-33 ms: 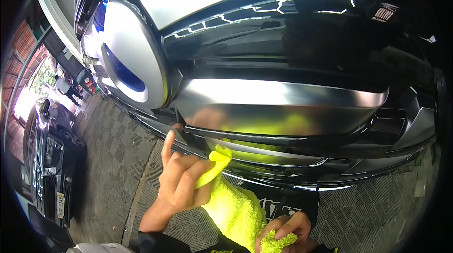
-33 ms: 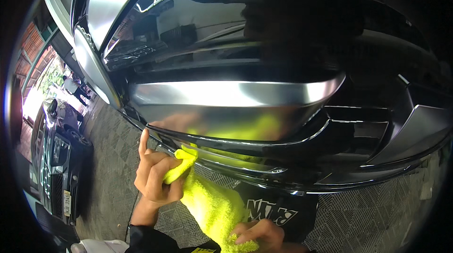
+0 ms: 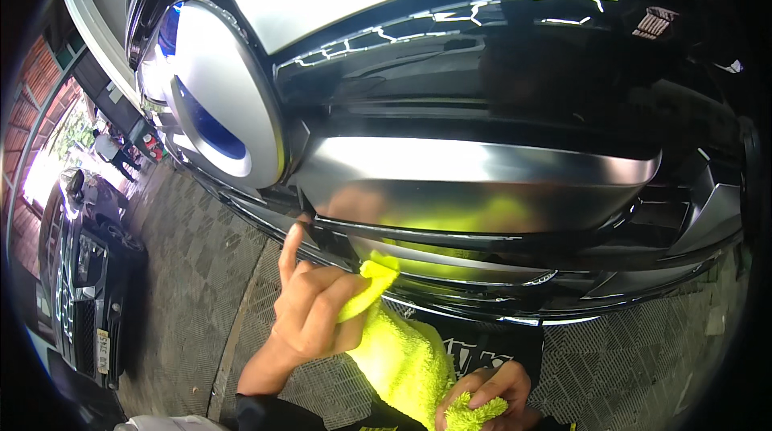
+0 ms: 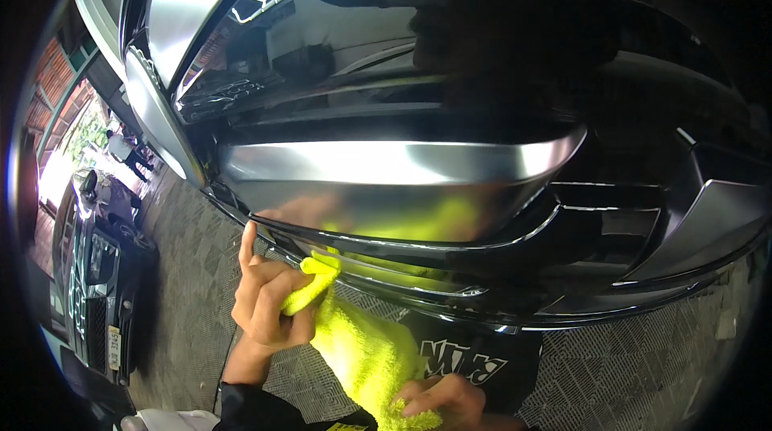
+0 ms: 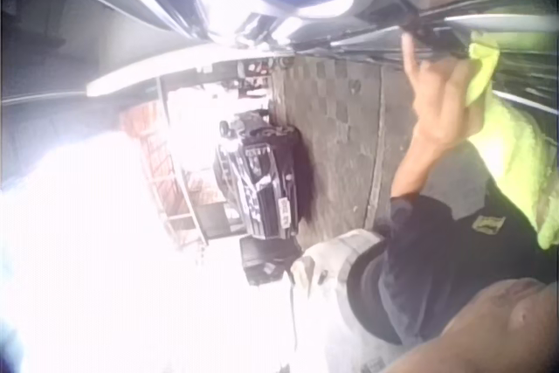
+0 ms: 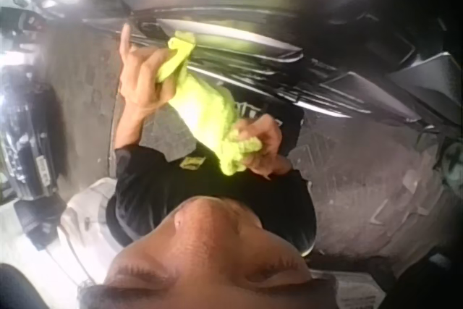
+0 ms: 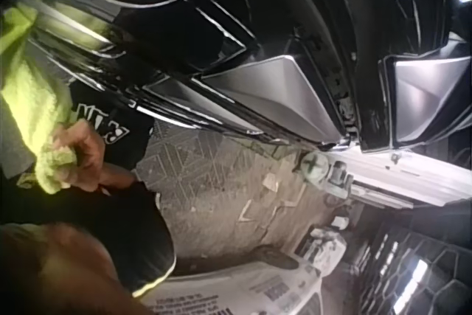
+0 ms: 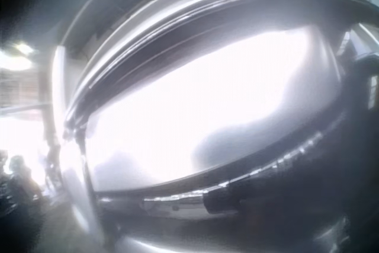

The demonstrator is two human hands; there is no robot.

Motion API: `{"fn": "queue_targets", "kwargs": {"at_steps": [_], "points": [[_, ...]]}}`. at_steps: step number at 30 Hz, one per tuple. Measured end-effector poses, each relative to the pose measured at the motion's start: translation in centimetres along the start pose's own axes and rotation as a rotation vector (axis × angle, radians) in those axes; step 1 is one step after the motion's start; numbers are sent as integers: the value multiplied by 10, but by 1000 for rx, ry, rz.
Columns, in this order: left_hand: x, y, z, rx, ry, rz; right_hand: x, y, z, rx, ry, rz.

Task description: The person wipes the front grille of a white Mercedes-Benz with a yellow microfiber cloth. They methodically clean the horizontal slats and the area around the central emblem, moving the cloth back and forth across the surface.

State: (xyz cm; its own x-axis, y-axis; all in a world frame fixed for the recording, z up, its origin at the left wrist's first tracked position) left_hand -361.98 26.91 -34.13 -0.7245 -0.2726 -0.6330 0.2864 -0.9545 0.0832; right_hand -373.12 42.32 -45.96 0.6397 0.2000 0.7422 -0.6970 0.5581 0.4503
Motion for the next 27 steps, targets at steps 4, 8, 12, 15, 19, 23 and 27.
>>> {"fn": "queue_targets", "kwargs": {"at_steps": [4, 8, 12, 15, 19, 23, 27], "points": [[4, -1, 1, 47, -17, 16, -3, 0, 1, 4, -13, -21], [4, -1, 4, 78, 13, 84, -5, 0, 4, 2, -1, 14], [10, -9, 4, 150, 49, 55, -7, -2, 3, 17, -29, 3], [8, -12, 4, 177, 28, 75, -5, 2, 3, -35, 3, -63], [5, -12, 2, 159, 36, 173, -8, 1, 3, -30, 1, 25], [11, -24, -3, 262, 5, 249, -10, -1, 0, -22, -15, 2], [12, -26, -6, 271, -37, 236, -7, 4, -2, -71, -31, -77]]}}
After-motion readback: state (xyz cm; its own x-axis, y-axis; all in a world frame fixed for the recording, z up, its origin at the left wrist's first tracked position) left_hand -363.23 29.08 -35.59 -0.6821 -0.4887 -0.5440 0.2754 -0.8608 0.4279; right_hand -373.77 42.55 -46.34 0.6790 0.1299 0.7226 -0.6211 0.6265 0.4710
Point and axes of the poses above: each hand's wrist, its own z-axis towards the middle knuckle, its own x-axis out of the palm, y = z × x, the point moved 8 cm from there along z, towards the middle knuckle, and after that the axes turned 4 degrees about z, right-handed, at the moved point
